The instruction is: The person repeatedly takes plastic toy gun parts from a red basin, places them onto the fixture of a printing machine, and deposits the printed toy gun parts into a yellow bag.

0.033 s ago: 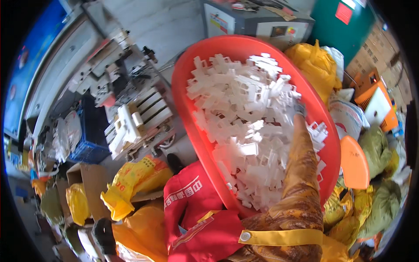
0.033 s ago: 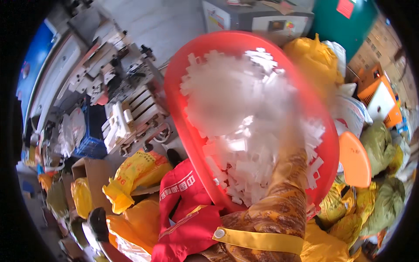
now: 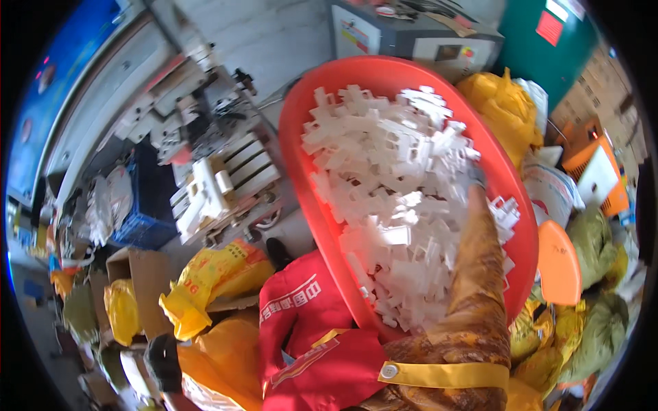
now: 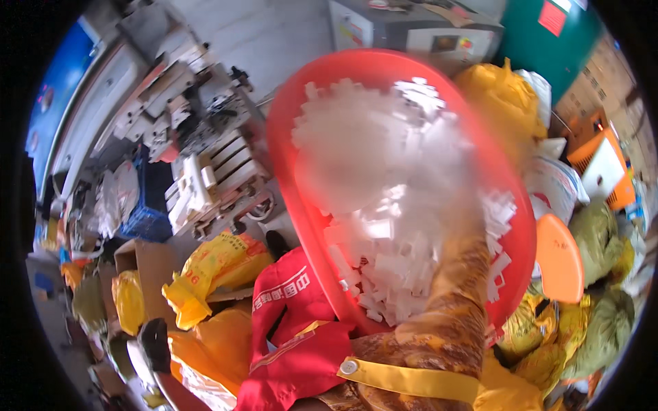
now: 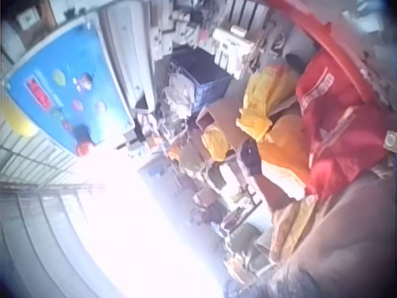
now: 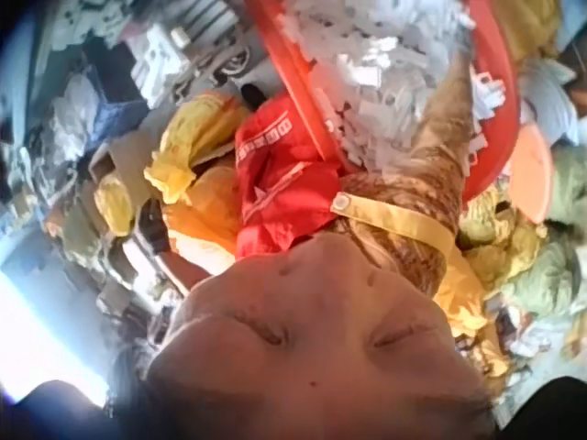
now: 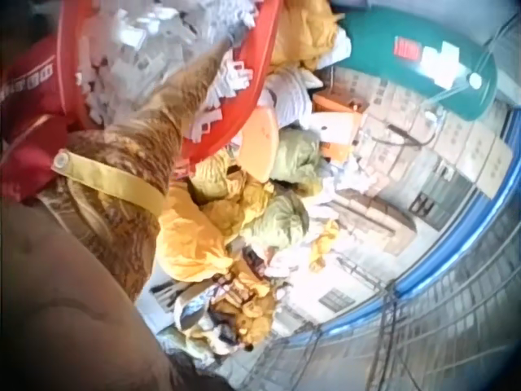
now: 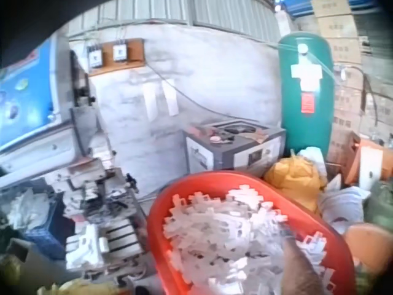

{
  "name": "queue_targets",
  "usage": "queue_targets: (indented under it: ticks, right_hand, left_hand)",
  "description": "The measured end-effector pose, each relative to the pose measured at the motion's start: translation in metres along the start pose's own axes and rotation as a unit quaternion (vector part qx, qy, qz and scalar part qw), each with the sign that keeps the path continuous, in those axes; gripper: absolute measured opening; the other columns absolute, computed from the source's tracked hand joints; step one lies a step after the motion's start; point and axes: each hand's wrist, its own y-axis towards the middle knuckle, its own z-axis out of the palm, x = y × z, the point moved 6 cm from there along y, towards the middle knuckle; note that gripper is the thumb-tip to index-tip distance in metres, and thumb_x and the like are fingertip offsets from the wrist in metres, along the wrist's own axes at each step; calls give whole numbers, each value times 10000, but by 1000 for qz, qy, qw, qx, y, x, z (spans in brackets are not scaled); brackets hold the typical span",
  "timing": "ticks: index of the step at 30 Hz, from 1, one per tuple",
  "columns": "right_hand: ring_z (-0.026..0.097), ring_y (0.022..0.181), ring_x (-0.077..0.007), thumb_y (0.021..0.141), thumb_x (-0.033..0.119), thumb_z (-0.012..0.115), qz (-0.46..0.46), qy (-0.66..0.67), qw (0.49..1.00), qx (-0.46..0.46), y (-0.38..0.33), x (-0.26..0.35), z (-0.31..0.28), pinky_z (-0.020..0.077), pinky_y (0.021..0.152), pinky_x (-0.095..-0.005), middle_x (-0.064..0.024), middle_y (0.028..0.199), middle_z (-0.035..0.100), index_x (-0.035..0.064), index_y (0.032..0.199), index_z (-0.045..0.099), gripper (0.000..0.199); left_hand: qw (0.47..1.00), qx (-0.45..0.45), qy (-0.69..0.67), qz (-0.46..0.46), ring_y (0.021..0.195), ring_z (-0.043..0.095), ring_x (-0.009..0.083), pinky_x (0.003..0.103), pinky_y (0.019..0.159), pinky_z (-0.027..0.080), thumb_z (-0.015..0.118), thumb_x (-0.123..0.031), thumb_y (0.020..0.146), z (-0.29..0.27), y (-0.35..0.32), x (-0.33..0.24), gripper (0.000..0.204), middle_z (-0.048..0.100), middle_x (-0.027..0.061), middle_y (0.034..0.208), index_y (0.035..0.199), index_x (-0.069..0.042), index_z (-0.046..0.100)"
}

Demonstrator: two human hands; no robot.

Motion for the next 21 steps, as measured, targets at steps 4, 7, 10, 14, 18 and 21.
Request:
queue_targets:
  ticks: [4, 7, 10, 14, 18, 21]
  right_hand:
    - [548, 990, -341, 801, 335, 527, -153, -39, 983, -98, -50, 27, -35, 449, 831, -429, -177, 1096, 548, 74, 1121, 514, 413]
    - [602, 767, -339, 796, 403, 552, -122, 78, 981, -130, -119, 17, -96, 454, 667, -426, -189, 843, 625, 28, 915, 589, 395]
    - [578, 810, -287, 812, 338, 531, -70, 197, 974, -84, -181, 1, -91, 437, 696, -398, -168, 925, 608, 5, 945, 583, 362]
    - [551, 918, -203, 836, 146, 505, -41, 322, 945, -40, -234, -27, -1, 445, 788, -329, -106, 1075, 590, -18, 1033, 575, 266]
    - [480, 1108, -177, 827, 22, 463, -63, 588, 807, -8, -237, -64, 34, 399, 916, -298, -67, 1236, 510, -7, 1213, 495, 388]
    - [500, 1088, -165, 799, 39, 523, -30, 613, 774, 157, -260, -52, 11, 383, 932, -281, -68, 1241, 503, 0, 1281, 441, 491]
  left_hand:
    - [1000, -11, 15, 17, 741, 597, 323, 394, 665, 467, 636, -170, 750, 3, 7, -21, 132, 622, 144, 774, 797, -47, 639]
    - [998, 11, 11, 53, 738, 589, 314, 401, 676, 462, 642, -171, 737, 15, 27, -42, 107, 631, 118, 786, 788, -78, 649]
    - [996, 9, -44, 71, 733, 603, 303, 386, 661, 473, 652, -194, 733, 18, 39, -66, 125, 632, 110, 770, 804, -92, 653]
    - [991, 27, -58, 119, 726, 602, 300, 402, 656, 471, 637, -237, 749, 33, 48, -84, 139, 633, 103, 756, 795, -107, 655]
    - [985, 60, -89, 139, 728, 615, 310, 385, 663, 486, 646, -223, 758, 44, 60, -91, 161, 645, 112, 779, 827, -79, 670]
    - [983, 119, -105, 95, 770, 622, 315, 385, 666, 490, 619, -296, 790, 55, 70, -85, 231, 646, 139, 807, 851, -80, 673]
